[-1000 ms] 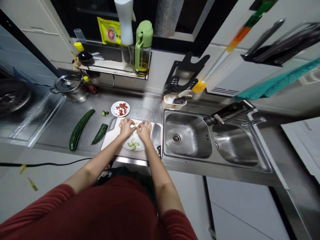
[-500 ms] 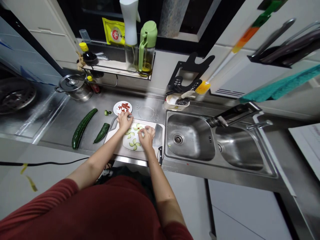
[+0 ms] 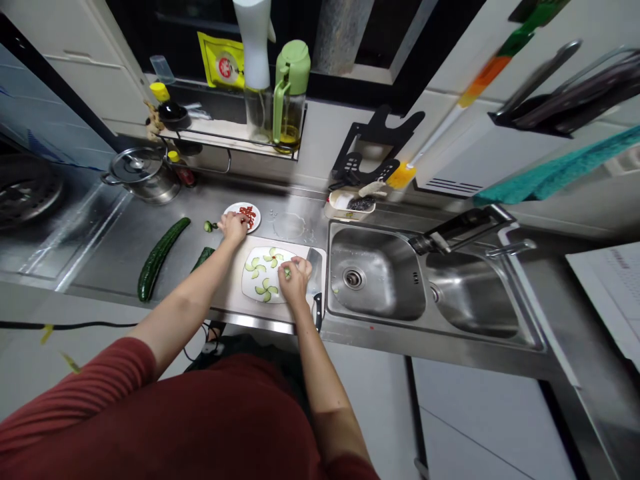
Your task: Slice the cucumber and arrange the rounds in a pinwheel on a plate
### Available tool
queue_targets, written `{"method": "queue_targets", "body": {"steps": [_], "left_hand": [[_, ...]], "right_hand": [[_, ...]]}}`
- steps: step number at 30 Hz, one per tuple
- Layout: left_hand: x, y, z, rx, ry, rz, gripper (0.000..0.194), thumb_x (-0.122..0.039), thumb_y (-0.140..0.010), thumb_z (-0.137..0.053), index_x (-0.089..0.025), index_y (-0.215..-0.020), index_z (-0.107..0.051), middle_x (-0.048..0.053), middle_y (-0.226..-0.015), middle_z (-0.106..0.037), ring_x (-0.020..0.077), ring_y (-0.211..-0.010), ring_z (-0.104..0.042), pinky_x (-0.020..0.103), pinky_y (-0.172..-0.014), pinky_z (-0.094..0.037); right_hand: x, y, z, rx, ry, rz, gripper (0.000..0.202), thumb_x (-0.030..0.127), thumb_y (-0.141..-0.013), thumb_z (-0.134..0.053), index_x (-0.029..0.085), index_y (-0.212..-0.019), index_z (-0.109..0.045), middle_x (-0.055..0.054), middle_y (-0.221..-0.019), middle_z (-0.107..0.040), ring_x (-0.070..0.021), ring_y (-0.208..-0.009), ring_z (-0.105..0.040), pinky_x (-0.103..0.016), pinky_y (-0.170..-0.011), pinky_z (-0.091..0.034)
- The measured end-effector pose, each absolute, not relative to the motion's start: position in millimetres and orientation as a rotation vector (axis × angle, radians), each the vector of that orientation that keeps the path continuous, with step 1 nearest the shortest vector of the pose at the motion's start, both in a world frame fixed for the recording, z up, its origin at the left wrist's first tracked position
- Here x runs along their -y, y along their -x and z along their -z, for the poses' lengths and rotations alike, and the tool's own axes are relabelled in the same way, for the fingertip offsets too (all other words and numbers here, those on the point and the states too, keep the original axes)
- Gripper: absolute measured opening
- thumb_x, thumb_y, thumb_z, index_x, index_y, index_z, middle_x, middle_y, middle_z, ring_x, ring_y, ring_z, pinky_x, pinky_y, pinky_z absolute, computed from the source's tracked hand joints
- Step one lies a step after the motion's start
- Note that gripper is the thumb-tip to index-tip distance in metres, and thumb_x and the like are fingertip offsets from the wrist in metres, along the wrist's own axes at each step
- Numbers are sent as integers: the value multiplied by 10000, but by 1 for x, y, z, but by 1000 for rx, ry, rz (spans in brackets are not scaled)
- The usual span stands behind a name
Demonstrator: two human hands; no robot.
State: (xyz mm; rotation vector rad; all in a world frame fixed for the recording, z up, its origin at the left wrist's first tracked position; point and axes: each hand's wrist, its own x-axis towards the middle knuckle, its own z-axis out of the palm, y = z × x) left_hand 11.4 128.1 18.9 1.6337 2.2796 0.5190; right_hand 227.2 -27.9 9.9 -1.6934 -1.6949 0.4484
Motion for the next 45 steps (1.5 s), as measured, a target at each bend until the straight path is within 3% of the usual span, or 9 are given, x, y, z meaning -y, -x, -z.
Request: {"method": "queue_targets", "body": {"steps": [15,25,39,45], "left_hand": [[-143,-11,-8,-2160,-1907,-366,229,-281,-836,-517,-277,-955,-712,105,-1207,-520,314,-1148,-358,466,-938,-283],[-147,11,-12,-2317,-1835,-427,343,-190,-852,-428,-288,-1043,-695,128,-1202,-529,323,-1126,-391,460,-887,-291],[-150,23,-13,-2224,-1852,-405,235,-223,-823,-488,-270,-880,-711,107,-1182,-542,321,-1139,-407,455,-900,-312],[-147,18,-17,-2090,-1974,-269,184,-333,-788,-561,-253,-875,-703,107,-1191,-534,342,-1177,-378,467,-945,-311]], "right_hand": [[29,-229,-13,1637,1619,-395,104,286,-831,-603,220,-806,-679,-76,-1078,-518,-275,-1127,-376,-450,-1011,-317],[28,-229,-13,1615,1613,-410,97,285,-828,-600,224,-800,-670,-78,-1072,-519,-276,-1126,-375,-458,-1005,-321],[25,-228,-15,1642,1628,-428,126,308,-841,-584,224,-805,-671,-75,-1078,-512,-279,-1138,-377,-448,-994,-333],[24,-224,-14,1672,1628,-425,112,300,-843,-586,224,-816,-665,-72,-1076,-511,-267,-1127,-392,-440,-987,-340]]}}
